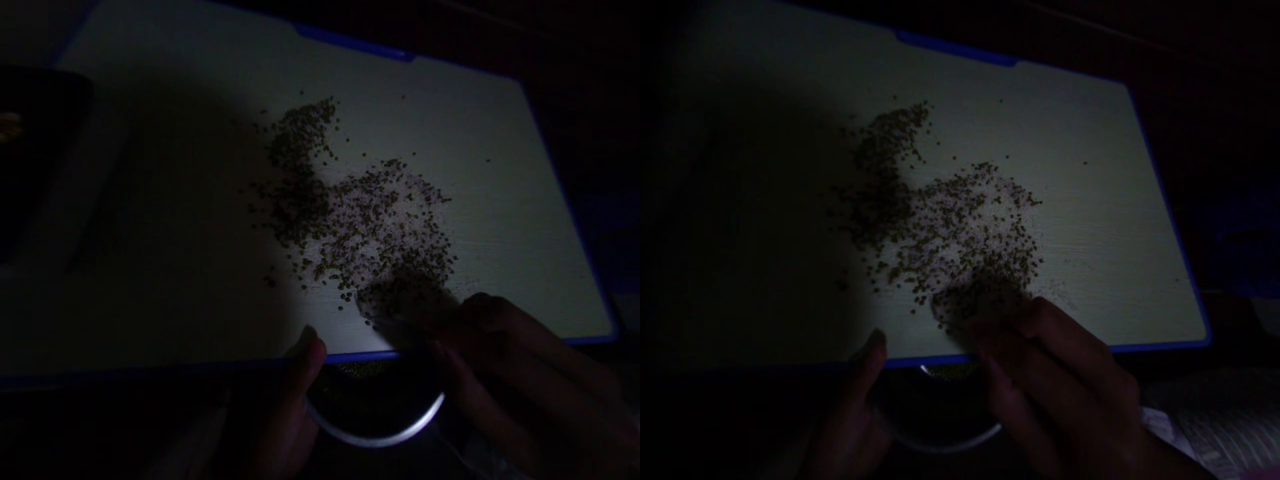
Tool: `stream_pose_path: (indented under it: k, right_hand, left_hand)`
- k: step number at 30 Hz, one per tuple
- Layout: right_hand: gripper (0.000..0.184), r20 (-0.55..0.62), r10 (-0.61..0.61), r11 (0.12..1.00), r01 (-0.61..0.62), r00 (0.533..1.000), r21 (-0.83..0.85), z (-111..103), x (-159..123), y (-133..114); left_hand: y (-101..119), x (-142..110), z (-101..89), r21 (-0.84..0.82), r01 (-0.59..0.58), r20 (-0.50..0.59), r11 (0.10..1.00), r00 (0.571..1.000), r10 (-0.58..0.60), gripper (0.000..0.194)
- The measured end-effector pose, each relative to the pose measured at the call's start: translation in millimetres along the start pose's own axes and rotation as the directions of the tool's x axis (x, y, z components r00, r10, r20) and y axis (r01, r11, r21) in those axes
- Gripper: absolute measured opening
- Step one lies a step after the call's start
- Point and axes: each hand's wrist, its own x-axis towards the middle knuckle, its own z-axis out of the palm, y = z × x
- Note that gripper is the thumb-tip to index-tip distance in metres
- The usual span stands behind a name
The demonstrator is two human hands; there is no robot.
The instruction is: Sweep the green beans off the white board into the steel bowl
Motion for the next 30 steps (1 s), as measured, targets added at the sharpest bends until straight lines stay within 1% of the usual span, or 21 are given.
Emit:
stream_pose_path:
  k: [3, 4, 6, 7, 10, 11, 13, 14, 16, 18, 20, 21, 23, 26, 27, 28, 29, 30]
  right_hand:
    - [0.039, 0.024, 0.017, 1.0, -0.017, 1.0, -0.017, -3.8, 3.8, -2.2]
    - [0.042, 0.036, 0.021, 1.0, -0.021, 0.999, -0.019, -4.3, 5.7, -2.7]
    - [0.042, 0.009, -0.004, 1.0, 0.004, 1.0, -0.016, -3.5, 10.3, -4.3]
    - [0.04, -0.008, -0.023, 1.0, 0.023, 1.0, -0.01, -2.3, 12.4, -5.5]
    - [0.029, -0.011, -0.048, 0.999, 0.048, 0.999, 0.014, 2.7, 13.5, -10.6]
    - [0.028, -0.009, -0.032, 0.999, 0.032, 0.999, 0.016, 4.4, 11.5, -12.2]
    - [0.029, -0.018, 0.024, 1.0, -0.024, 1.0, 0.007, 6.8, 5.4, -14.1]
    - [0.031, -0.014, 0.05, 0.999, -0.05, 0.999, 0.001, 7.3, 2.3, -14.4]
    - [0.035, 0.017, 0.037, 0.999, -0.037, 0.999, 0.008, 7.0, -1.9, -13.5]
    - [0.037, 0.05, -0.007, 0.999, 0.006, 0.999, 0.035, 6.2, -2.4, -11.9]
    - [0.037, 0.053, -0.014, 0.999, 0.011, 0.998, 0.051, 6.1, -0.4, -10.9]
    - [0.036, 0.06, -0.015, 0.998, 0.012, 0.998, 0.055, 6.4, 1.1, -10.7]
    - [0.034, 0.062, -0.038, 0.997, 0.034, 0.997, 0.07, 7.0, 4.7, -10.9]
    - [0.029, 0.076, -0.141, 0.988, 0.135, 0.987, 0.082, 6.0, 10.2, -12.4]
    - [0.028, 0.143, -0.172, 0.983, 0.162, 0.975, 0.081, 5.2, 11.7, -13.3]
    - [0.025, 0.135, -0.161, 0.985, 0.151, 0.978, 0.083, 4.4, 13.0, -14.4]
    - [0.023, 0.094, -0.131, 0.989, 0.124, 0.987, 0.08, 3.9, 13.8, -15.6]
    - [0.023, 0.127, -0.145, 0.987, 0.134, 0.981, 0.09, 3.7, 14.3, -16.9]
  left_hand:
    - [4.0, -1.6, 0.1, 0.015, -0.031, -0.055, 0.999, 0.998, 0.032, 0.074]
    - [5.3, -1.8, 1.8, 0.022, -0.04, -0.057, 0.999, 0.998, 0.041, 0.073]
    - [7.2, -1.8, 7.9, 0.02, -0.048, -0.048, 0.999, 0.998, 0.049, 0.068]
    - [7.6, -1.7, 11.4, 0.008, -0.053, -0.039, 0.999, 0.998, 0.053, 0.063]
    - [7.0, -1.6, 17.7, -0.031, -0.016, -0.023, 0.999, 1.0, 0.015, 0.037]
    - [6.5, -1.8, 17.6, -0.04, -0.007, -0.032, 0.999, 0.999, 0.006, 0.031]
    - [5.6, -2.3, 15.3, -0.037, -0.003, -0.05, 0.999, 0.999, 0.001, 0.026]
    - [5.3, -2.6, 14.1, -0.029, -0.007, -0.056, 1.0, 0.998, 0.005, 0.026]
    - [5.4, -3.3, 13.3, -0.008, -0.016, -0.061, 1.0, 0.998, 0.016, 0.033]
    - [6.3, -3.6, 15.4, 0.01, -0.019, -0.056, 1.0, 0.998, 0.02, 0.052]
    - [7.5, -3.8, 18.4, 0.011, -0.011, -0.045, 1.0, 0.999, 0.011, 0.067]
    - [8.2, -3.9, 19.5, 0.004, 0.002, -0.039, 1.0, 0.999, -0.002, 0.069]
    - [9.6, -4.4, 20.4, -0.018, 0.016, -0.042, 1.0, 0.999, -0.017, 0.062]
    - [12.3, -6.2, 18.2, -0.026, 0.004, -0.072, 1.0, 0.997, -0.006, 0.058]
    - [13.3, -6.9, 17.0, -0.025, 0.006, -0.07, 1.0, 0.998, -0.008, 0.058]
    - [14.1, -7.5, 15.8, -0.025, 0.011, -0.065, 1.0, 0.998, -0.012, 0.058]
    - [14.7, -7.9, 14.8, -0.024, 0.019, -0.059, 1.0, 0.998, -0.02, 0.055]
    - [15.0, -8.1, 14.4, -0.021, 0.016, -0.064, 1.0, 0.998, -0.017, 0.051]
